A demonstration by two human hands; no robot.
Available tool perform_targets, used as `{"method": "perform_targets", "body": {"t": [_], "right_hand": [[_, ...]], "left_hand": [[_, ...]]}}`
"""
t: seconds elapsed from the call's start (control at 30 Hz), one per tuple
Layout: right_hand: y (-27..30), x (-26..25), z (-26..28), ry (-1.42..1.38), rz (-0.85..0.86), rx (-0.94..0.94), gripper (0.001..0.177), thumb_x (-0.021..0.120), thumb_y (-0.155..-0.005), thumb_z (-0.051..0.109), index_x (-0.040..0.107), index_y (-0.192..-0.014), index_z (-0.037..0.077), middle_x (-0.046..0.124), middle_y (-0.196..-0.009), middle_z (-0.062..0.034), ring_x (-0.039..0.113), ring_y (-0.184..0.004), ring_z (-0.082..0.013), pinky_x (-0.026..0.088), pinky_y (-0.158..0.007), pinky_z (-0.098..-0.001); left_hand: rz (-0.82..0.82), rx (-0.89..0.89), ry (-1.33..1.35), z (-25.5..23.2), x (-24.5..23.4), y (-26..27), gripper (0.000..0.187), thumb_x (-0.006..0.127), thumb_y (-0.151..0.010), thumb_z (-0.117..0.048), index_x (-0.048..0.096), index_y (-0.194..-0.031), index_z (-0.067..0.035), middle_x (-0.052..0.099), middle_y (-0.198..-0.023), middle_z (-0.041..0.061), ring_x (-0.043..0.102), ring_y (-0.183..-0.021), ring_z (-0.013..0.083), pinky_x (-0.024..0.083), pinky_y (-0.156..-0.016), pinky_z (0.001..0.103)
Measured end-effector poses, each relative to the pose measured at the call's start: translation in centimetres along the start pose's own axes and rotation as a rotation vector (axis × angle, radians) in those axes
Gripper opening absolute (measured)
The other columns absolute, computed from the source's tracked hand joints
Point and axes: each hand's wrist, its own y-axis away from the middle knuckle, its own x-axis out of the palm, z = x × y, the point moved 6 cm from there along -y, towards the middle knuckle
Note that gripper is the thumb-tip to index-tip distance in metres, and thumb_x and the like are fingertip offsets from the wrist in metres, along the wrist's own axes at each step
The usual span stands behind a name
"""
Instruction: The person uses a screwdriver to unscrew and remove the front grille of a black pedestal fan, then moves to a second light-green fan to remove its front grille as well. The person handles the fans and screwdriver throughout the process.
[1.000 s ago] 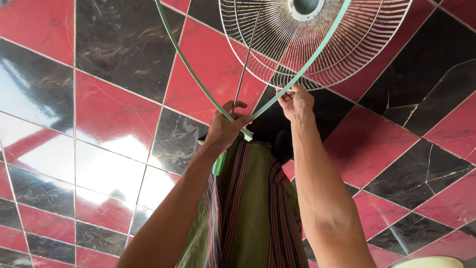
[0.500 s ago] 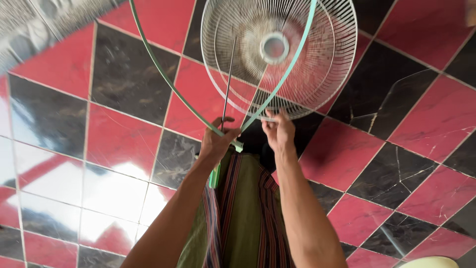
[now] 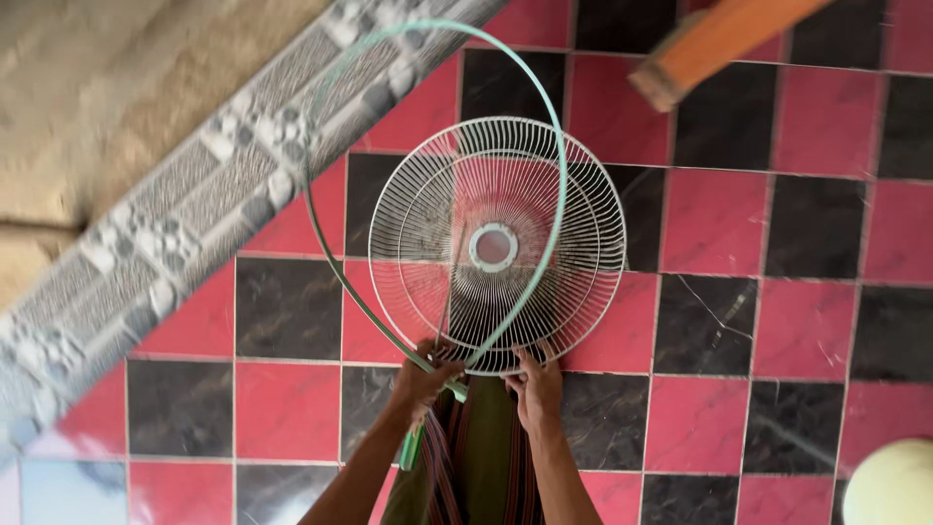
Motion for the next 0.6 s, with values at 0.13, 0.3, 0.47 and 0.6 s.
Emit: {"method": "perform_targets", "body": {"t": [0.13,0.3,0.47,0.6], "right_hand": [[4.7,-1.8,2.3,-0.136,0.013,-0.116,0.074,0.054,-0.085,0.004,0.031,-0.156,0.008,0.067,-0.129,-0.0212,0.064,-0.069,-0.0183,0.058,-0.071,-0.0424],[9.2,-5.7,6.2,-0.160,-0.113,-0.138,0.067,0.057,-0.086,0.003,0.033,-0.148,0.000,0.066,-0.125,-0.0290,0.065,-0.068,-0.0218,0.056,-0.065,-0.0440],[12.8,-11.6,9.5,-0.249,-0.110,-0.311,0.053,0.058,-0.087,0.005,0.045,-0.138,-0.002,0.066,-0.094,-0.0173,0.064,-0.062,-0.0201,0.054,-0.058,-0.0381],[15.9,-17.9,10.7,-0.341,-0.140,-0.402,0.037,0.061,-0.094,0.004,0.049,-0.117,-0.022,0.063,-0.072,-0.0161,0.066,-0.059,-0.0241,0.056,-0.056,-0.0387]], "left_hand": [[0.068,0.076,-0.210,-2.0,3.5,3.9,0.054,0.080,-0.079,-0.019,0.065,-0.129,-0.004,0.075,-0.087,0.011,0.074,-0.082,0.0219,0.056,-0.074,0.037],[0.143,0.134,-0.355,-4.4,8.6,7.3,0.054,0.079,-0.079,-0.020,0.066,-0.130,-0.006,0.076,-0.087,0.008,0.072,-0.081,0.0175,0.056,-0.074,0.033],[0.266,0.164,-0.357,-6.6,15.5,12.4,0.055,0.076,-0.078,-0.018,0.064,-0.130,-0.005,0.077,-0.088,0.012,0.075,-0.080,0.0184,0.058,-0.074,0.034],[0.375,0.230,-0.398,-5.9,20.8,16.6,0.058,0.077,-0.080,-0.020,0.058,-0.133,-0.003,0.078,-0.090,0.012,0.076,-0.083,0.0191,0.058,-0.077,0.033]]}}
